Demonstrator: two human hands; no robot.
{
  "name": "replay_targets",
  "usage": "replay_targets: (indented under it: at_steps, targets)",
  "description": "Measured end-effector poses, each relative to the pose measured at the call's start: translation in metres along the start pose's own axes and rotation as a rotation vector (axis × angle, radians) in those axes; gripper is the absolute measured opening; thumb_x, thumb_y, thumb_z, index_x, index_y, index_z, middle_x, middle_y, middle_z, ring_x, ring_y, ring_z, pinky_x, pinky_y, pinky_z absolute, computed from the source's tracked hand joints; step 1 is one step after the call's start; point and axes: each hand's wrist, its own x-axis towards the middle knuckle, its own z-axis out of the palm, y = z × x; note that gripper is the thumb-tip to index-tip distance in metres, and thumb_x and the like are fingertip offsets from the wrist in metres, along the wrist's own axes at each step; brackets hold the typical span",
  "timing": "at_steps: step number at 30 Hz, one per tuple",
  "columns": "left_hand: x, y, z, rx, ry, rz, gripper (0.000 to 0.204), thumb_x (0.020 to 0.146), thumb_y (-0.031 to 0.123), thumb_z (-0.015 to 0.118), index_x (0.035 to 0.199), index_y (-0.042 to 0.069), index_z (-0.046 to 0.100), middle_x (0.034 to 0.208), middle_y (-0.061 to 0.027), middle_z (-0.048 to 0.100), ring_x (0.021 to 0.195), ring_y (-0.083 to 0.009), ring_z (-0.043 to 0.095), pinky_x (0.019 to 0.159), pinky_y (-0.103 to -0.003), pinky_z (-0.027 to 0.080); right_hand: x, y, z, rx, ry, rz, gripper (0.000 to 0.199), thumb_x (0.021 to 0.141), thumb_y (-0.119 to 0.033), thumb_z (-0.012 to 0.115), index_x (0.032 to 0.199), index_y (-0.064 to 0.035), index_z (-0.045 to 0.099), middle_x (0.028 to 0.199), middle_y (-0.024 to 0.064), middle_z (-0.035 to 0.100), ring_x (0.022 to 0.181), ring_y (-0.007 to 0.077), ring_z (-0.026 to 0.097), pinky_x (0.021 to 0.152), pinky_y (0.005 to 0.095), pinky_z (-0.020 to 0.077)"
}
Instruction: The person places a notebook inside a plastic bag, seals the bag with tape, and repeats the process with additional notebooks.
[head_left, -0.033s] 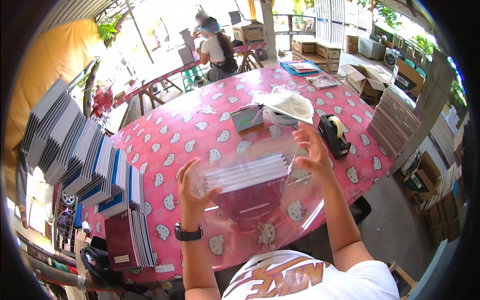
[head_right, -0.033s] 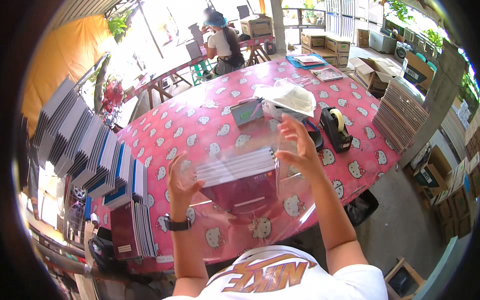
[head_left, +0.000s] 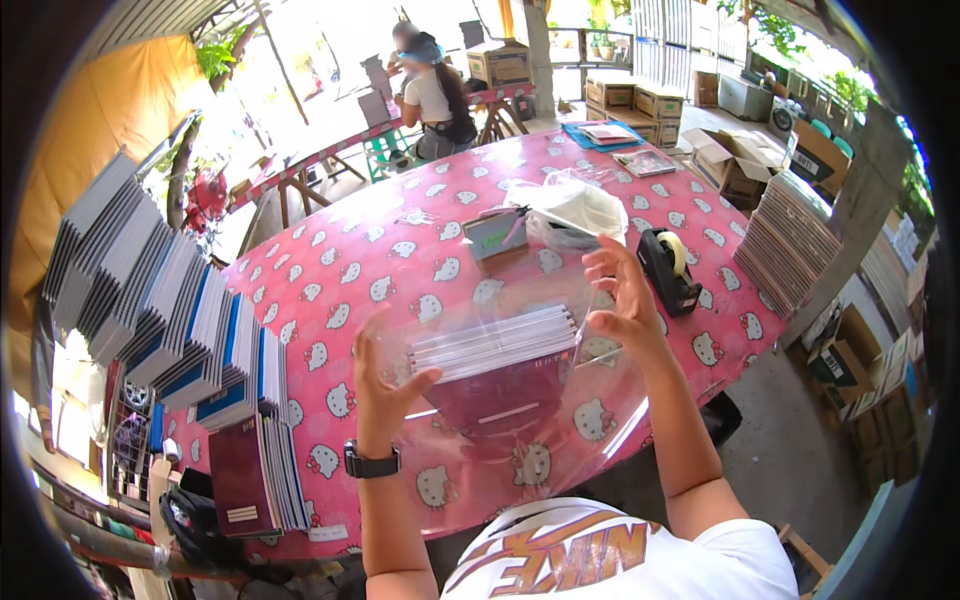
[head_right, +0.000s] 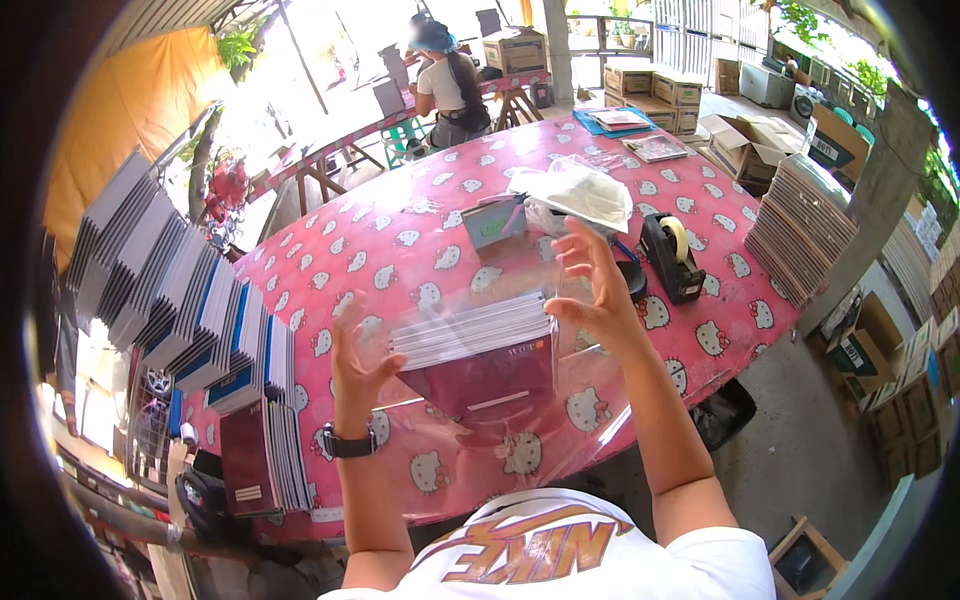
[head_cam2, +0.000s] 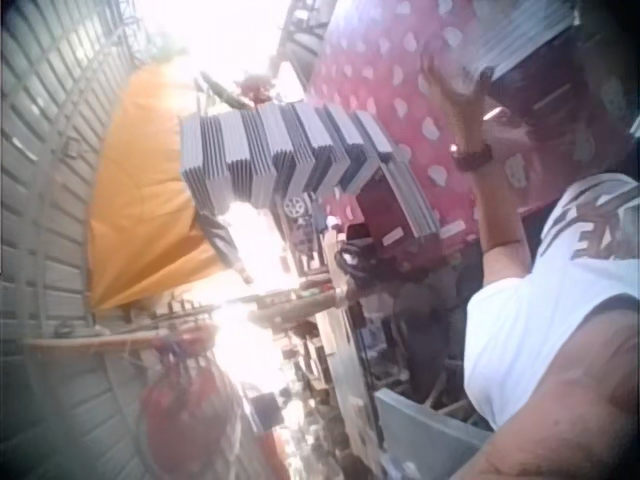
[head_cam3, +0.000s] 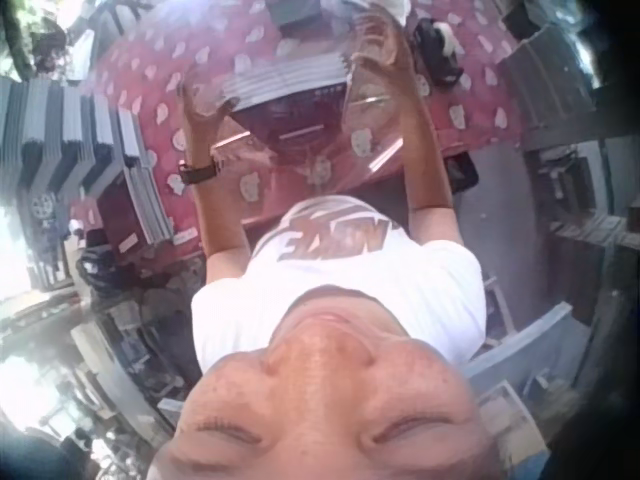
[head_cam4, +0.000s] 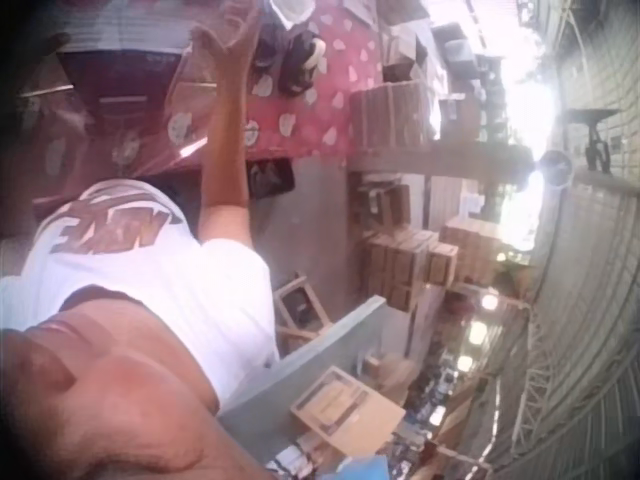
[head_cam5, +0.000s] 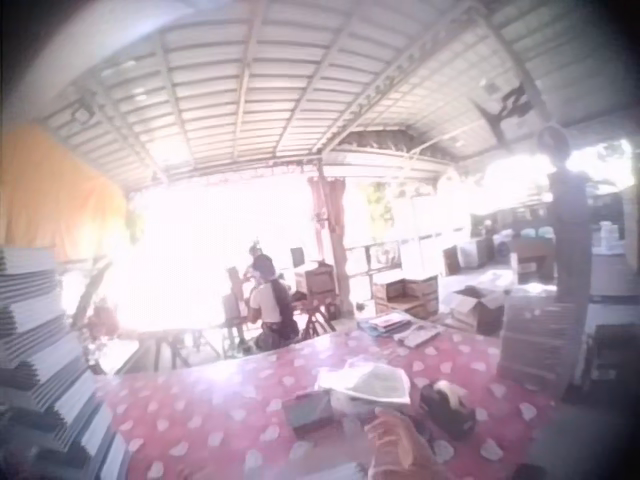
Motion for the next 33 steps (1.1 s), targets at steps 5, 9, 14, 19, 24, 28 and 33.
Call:
replay_targets:
  at_steps: [5,9,14,19,24,28,33]
  targets:
    - [-0.027,-0.015,-0.02,-0.112,0.113,-0.16,0.076,0.058,0.03,0.082,0.12,0.005,0.046,0.113,-0.01,0.051,0.108,-0.0239,0.047,0.091,-0.038,0.038,-0.031,0.033,0.001,0.071,-0.018,0.068,0.062,0.066,-0.032,0.077,0.115,-0.0055,0.05,0.108,0.0062,0.053,0.099,0.0137,0.049,0.085,0.0307,0.039]
    - [-0.031,-0.004,0.001,0.288,-0.106,0.128,0.069,0.058,0.026,0.081,0.116,0.006,0.05,0.108,-0.0091,0.054,0.104,-0.0248,0.049,0.09,-0.037,0.039,-0.031,-0.009,0.026,-0.522,-0.163,-0.088,0.045,0.067,-0.021,0.077,0.104,-0.005,0.057,0.103,0.0056,0.056,0.099,0.0133,0.05,0.085,0.0298,0.0419]
    - [-0.028,-0.002,0.01,-0.119,0.105,-0.089,0.061,0.059,0.025,0.08,0.112,0.009,0.055,0.109,-0.0095,0.055,0.103,-0.0276,0.05,0.094,-0.039,0.034,-0.035,0.013,0.024,-0.084,-0.01,-0.029,0.049,0.064,-0.016,0.077,0.108,-0.0066,0.058,0.101,0.0032,0.06,0.102,0.0178,0.051,0.089,0.0311,0.0382]
    - [-0.028,-0.001,0.005,0.232,-0.217,0.178,0.055,0.062,0.023,0.076,0.112,0.011,0.058,0.117,-0.0068,0.055,0.115,-0.0255,0.046,0.102,-0.045,0.024,-0.028,0.006,0.025,-0.262,-0.222,-0.055,0.046,0.063,-0.016,0.076,0.106,-0.0099,0.061,0.106,0.0034,0.06,0.103,0.021,0.051,0.092,0.0342,0.0352]
    - [-0.024,0.0,0.001,0.303,-0.388,0.178,0.052,0.062,0.021,0.074,0.112,0.015,0.06,0.121,-0.0035,0.054,0.122,-0.023,0.042,0.106,-0.045,0.015,-0.013,-0.011,0.03,-0.677,-0.585,-0.172,0.046,0.061,-0.019,0.076,0.105,-0.0166,0.063,0.115,0.0029,0.057,0.112,0.0229,0.047,0.096,0.0398,0.0287]
    - [-0.023,-0.003,0.006,0.334,-0.422,0.308,0.053,0.063,0.018,0.072,0.114,0.016,0.059,0.123,-0.0053,0.052,0.121,-0.025,0.042,0.106,-0.045,0.016,-0.001,-0.015,0.041,-0.723,-0.71,-0.166,0.051,0.059,-0.019,0.076,0.108,-0.0171,0.062,0.122,0.0063,0.052,0.117,0.0257,0.042,0.096,0.0416,0.0292]
    - [-0.008,0.013,-0.004,0.057,-0.491,0.271,0.058,0.066,0.029,0.072,0.119,0.01,0.055,0.128,-0.0117,0.049,0.12,-0.0291,0.044,0.101,-0.047,0.027,0.003,-0.017,0.034,-0.789,-0.854,-0.149,0.069,0.058,-0.027,0.078,0.122,-0.0208,0.052,0.136,0.0111,0.039,0.126,0.0298,0.033,0.101,0.045,0.0261]
